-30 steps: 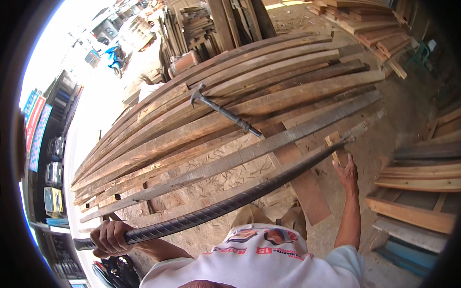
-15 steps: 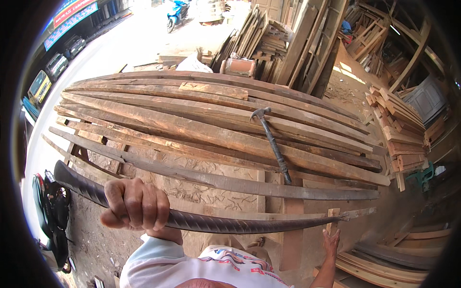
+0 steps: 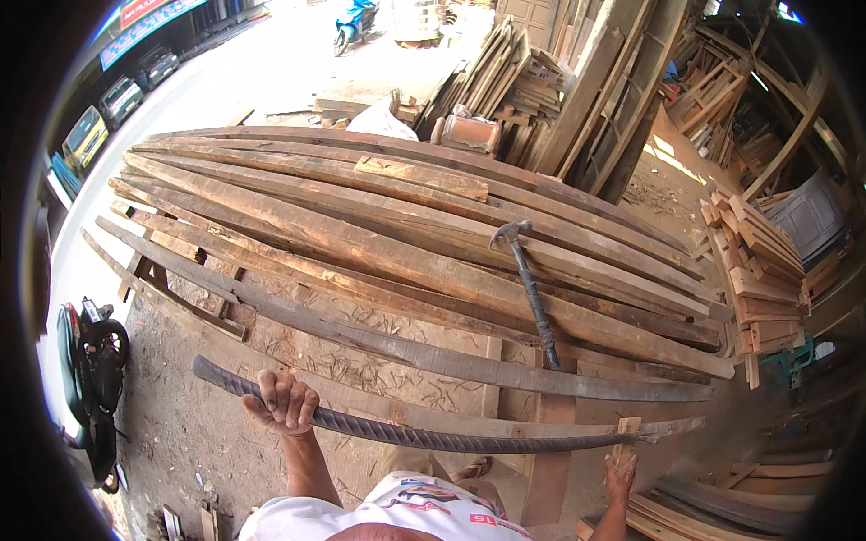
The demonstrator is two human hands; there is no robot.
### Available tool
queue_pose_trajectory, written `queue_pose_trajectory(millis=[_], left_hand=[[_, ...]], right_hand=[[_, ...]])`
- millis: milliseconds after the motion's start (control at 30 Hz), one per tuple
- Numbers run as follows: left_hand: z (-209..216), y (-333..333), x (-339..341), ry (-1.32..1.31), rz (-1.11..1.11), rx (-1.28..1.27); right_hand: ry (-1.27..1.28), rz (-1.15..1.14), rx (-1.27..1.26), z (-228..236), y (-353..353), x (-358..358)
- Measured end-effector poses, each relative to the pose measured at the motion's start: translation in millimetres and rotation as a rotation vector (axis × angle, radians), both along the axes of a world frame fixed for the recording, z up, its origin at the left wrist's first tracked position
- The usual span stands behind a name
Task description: The person uses a metal bar and a hammer to pry apart and remove nails from a stack of wooden planks. They repeatedly lift planks, insert the bar to separate them, and hammer to loosen fasteners, working through the pile one piece at a time.
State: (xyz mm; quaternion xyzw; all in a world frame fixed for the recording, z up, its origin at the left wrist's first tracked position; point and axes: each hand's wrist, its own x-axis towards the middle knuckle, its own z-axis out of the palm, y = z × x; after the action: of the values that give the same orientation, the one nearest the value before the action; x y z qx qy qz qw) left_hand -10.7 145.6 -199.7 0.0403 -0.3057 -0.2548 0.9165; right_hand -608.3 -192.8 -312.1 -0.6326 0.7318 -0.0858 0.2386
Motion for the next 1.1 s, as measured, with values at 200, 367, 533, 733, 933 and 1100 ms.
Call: queue_pose_trajectory(millis=[200, 367, 533, 733, 933, 1100], left_hand=[[66, -18, -35, 0.401, 0.350, 0.317], [68, -8, -54, 0.318, 0.306, 0.194], [-103, 49, -44, 0.718, 0.368, 0.254], [-119, 48, -54, 0.687, 0.285, 0.251], [-156, 85, -52, 0.592, 0.181, 0.252], [-129, 90, -33, 0.659, 0.261, 0.367]], right_hand=[[-0.063, 0.046, 0.010, 0, -3, 1], [-0.017, 0.022, -0.058, 5, 8, 2], [-0.019, -0.021, 0.038, 25, 6, 25], [0.012, -0.007, -0.061, 4, -1, -11], [-0.043, 0.025, -0.011, -9, -8, -4], [0.014, 0.010, 0.174, 27, -19, -2]])
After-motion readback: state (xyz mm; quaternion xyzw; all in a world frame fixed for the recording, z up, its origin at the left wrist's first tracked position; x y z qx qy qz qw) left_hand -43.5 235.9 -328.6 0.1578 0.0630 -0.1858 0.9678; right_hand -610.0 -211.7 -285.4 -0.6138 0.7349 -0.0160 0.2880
